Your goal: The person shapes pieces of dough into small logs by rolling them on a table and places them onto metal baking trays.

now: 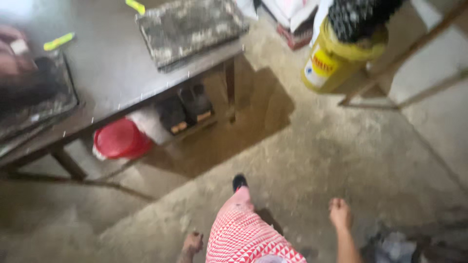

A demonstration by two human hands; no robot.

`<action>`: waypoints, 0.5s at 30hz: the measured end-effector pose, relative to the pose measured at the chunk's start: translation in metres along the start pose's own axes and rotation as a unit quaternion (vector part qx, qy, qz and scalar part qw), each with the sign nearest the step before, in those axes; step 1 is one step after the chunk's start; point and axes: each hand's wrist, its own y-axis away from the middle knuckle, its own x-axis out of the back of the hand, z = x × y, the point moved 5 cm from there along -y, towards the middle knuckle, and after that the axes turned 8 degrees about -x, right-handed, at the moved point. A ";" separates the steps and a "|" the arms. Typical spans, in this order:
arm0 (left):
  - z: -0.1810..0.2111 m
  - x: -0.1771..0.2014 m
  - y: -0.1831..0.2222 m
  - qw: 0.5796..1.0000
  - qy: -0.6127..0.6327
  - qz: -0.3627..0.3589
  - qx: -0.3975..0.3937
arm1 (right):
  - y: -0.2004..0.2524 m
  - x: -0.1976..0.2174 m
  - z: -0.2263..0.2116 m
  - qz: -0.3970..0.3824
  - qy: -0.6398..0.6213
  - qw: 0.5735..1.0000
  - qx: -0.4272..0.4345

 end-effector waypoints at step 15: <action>0.637 0.230 -0.272 0.681 -0.278 0.557 -0.386 | -0.264 0.040 -0.229 -0.163 0.148 0.975 -0.043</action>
